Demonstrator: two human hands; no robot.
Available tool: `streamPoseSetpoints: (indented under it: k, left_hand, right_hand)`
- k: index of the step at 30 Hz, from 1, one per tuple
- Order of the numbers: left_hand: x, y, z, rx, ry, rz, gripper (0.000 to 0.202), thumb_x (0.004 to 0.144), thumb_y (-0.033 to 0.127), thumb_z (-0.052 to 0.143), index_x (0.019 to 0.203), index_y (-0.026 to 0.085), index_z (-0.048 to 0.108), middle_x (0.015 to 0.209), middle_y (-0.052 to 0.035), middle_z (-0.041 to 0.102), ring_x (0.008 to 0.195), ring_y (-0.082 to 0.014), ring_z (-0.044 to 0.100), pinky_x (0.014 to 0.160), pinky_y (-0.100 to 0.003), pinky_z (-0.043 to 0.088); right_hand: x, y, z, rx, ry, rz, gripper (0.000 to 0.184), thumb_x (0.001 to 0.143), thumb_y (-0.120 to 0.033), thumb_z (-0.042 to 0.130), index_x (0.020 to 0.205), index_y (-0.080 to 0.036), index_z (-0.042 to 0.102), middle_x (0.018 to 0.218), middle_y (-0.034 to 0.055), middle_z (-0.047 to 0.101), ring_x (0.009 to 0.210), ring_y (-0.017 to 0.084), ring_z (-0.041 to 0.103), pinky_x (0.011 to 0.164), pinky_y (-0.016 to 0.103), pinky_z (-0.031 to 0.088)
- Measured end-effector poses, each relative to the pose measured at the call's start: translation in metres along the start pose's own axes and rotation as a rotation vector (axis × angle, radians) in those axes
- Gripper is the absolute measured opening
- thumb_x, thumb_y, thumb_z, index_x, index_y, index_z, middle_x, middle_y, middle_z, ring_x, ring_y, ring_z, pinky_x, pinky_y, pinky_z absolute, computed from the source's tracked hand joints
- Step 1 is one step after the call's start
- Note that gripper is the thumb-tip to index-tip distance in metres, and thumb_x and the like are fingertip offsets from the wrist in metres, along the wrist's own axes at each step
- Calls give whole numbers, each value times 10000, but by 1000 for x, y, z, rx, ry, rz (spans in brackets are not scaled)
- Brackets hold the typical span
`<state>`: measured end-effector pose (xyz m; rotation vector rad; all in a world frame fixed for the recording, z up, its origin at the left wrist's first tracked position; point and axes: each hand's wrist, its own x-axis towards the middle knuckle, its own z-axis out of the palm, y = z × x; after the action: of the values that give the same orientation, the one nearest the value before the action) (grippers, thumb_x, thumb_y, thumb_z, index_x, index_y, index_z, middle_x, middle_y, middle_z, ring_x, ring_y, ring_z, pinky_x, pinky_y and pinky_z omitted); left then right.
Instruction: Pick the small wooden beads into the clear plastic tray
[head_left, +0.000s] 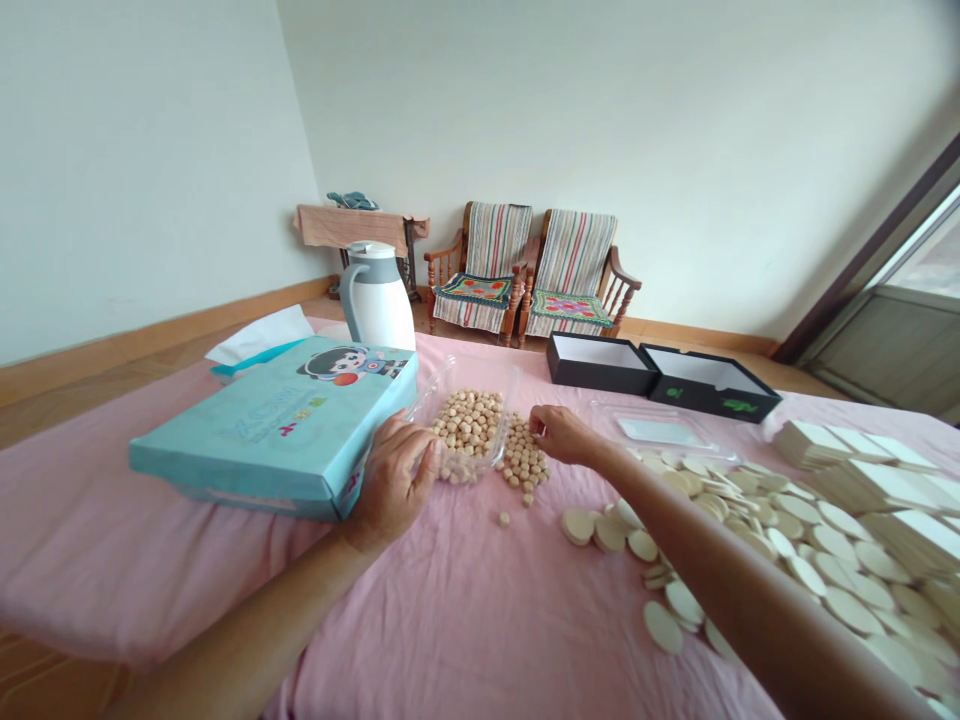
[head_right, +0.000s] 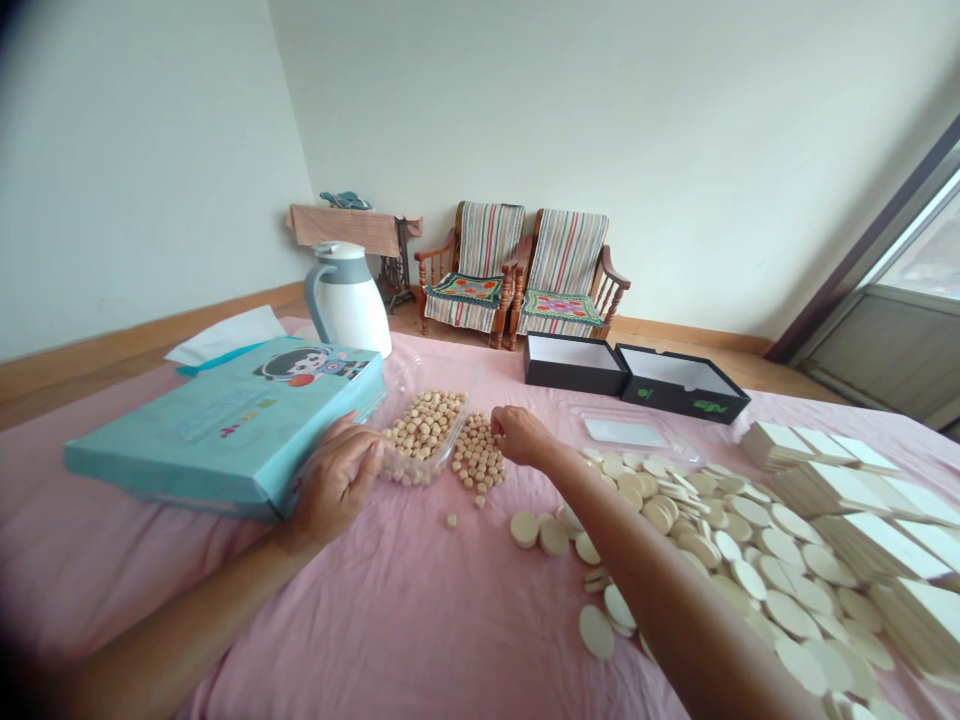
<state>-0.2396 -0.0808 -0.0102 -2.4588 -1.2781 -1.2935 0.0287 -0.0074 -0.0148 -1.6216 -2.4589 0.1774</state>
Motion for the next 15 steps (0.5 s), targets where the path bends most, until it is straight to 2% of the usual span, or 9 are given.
streamPoseSetpoints:
  k: [3, 6, 8, 12, 15]
  left_hand:
    - [0, 0, 0, 4, -3, -2, 209, 908, 208, 390, 767, 188, 543, 773, -34, 604, 822, -178, 548, 1015, -431, 364]
    - [0, 0, 0, 6, -18, -11, 226, 910, 214, 376, 770, 192, 551, 771, -33, 608, 823, -182, 554, 1012, -438, 364]
    - [1, 1, -1, 4, -22, -16, 226, 908, 215, 376, 776, 195, 558, 777, -33, 616, 823, -185, 558, 1009, -442, 366]
    - [2, 3, -2, -4, -8, -20, 230, 903, 220, 389, 746, 195, 556, 761, -34, 615, 806, -188, 557, 991, -433, 380]
    - [2, 4, -3, -9, -11, -22, 239, 909, 224, 384, 747, 193, 558, 758, -34, 614, 805, -187, 556, 987, -429, 381]
  right_hand:
    - [-1, 2, -4, -14, 51, 42, 117, 663, -98, 523, 752, -155, 572, 763, 56, 624, 690, 139, 526, 608, 224, 337]
    - [0, -6, -19, 55, 239, 96, 111, 653, -120, 526, 752, -162, 553, 733, 37, 607, 660, 132, 520, 581, 224, 339]
    - [2, -21, -32, 174, 350, 75, 81, 664, -140, 528, 737, -172, 542, 696, 9, 594, 630, 115, 519, 568, 212, 350]
    - [8, -58, -53, 431, 353, -53, 33, 704, -183, 559, 735, -174, 555, 673, -16, 604, 582, 87, 532, 546, 192, 377]
    - [11, -66, -57, 552, 350, -125, 82, 745, -224, 570, 799, -164, 585, 731, 1, 638, 621, 91, 570, 574, 194, 412]
